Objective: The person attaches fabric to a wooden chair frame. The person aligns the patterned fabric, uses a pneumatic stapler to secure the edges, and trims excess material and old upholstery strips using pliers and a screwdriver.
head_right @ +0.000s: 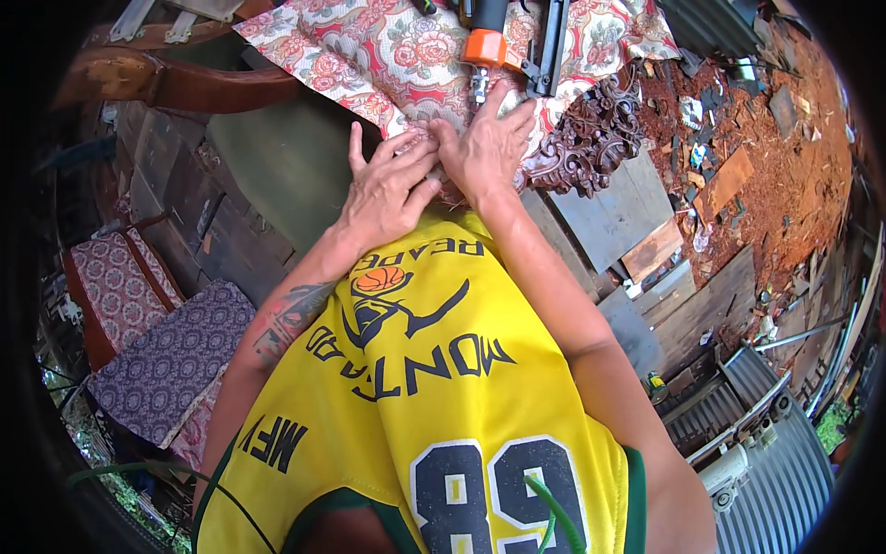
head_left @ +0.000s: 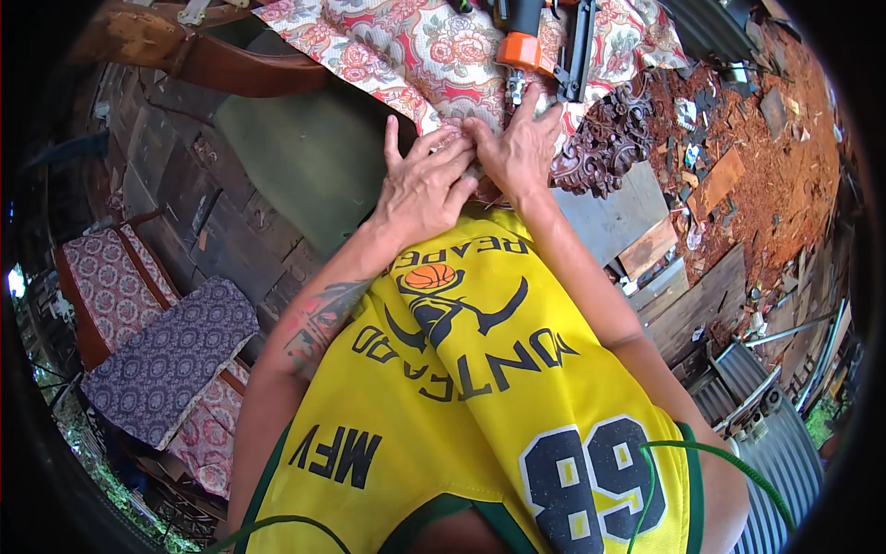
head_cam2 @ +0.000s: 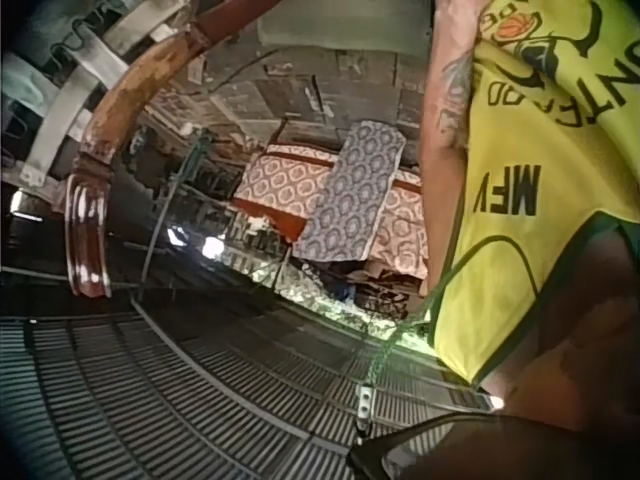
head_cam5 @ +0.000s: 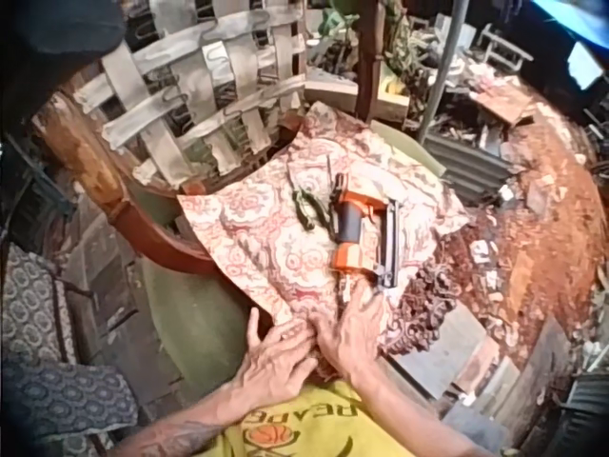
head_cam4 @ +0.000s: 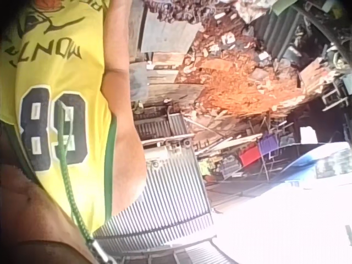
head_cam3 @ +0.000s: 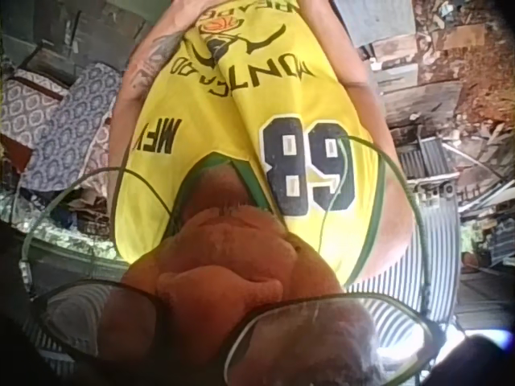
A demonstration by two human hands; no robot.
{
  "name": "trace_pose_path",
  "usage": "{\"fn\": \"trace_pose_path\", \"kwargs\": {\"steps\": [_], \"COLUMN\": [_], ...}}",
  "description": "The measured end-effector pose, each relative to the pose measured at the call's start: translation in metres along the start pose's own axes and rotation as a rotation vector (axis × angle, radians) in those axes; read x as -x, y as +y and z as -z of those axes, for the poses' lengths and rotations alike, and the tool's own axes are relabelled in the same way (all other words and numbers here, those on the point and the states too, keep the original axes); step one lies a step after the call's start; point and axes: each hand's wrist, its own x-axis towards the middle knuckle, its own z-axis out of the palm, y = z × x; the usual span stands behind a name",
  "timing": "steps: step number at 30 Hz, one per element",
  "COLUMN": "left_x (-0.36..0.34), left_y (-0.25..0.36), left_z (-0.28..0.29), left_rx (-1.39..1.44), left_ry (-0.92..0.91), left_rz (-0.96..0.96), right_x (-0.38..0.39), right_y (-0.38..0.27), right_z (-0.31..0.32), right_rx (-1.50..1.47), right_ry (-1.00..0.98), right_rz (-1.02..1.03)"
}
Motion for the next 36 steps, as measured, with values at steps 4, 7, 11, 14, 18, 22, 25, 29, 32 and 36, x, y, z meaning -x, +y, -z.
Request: {"fn": "trace_pose_path", "kwargs": {"steps": [4, 7, 11, 14, 18, 22, 25, 29, 32, 36], "left_x": [-0.033, -0.077, -0.108, -0.114, -0.108, -0.113, -0.105, -0.063, -0.047, -0.032], "left_y": [-0.047, -0.071, -0.102, -0.1, -0.09, -0.093, -0.104, -0.109, -0.093, -0.071], "left_z": [0.003, 0.03, 0.035, 0.028, 0.027, 0.035, 0.04, 0.037, 0.035, 0.025], "left_rx": [-0.085, -0.271, -0.314, -0.324, -0.327, -0.288, -0.126, -0.081, -0.152, -0.158], "left_ry": [0.239, 0.333, 0.064, 0.079, 0.081, 0.047, 0.093, 0.161, 0.15, 0.111], "left_rz": [0.055, -0.212, -0.469, -0.442, -0.453, -0.403, -0.306, -0.254, -0.304, -0.303], "right_x": [0.003, 0.005, 0.007, 0.003, 0.01, 0.008, 0.01, 0.01, 0.005, 0.01], "right_y": [-0.001, 0.0, -0.001, -0.008, -0.004, 0.0, 0.01, 0.015, 0.017, 0.013], "right_z": [0.002, 0.001, 0.002, 0.003, 0.004, 0.01, 0.018, 0.036, 0.023, 0.013], "right_rx": [0.005, 0.011, -0.029, -0.092, -0.07, -0.061, -0.079, -0.146, -0.241, -0.191], "right_ry": [0.004, 0.004, 0.004, 0.017, 0.001, -0.028, -0.104, -0.177, -0.077, 0.014], "right_rz": [0.039, 0.053, 0.057, 0.031, 0.029, 0.021, 0.064, 0.063, -0.035, 0.066]}}
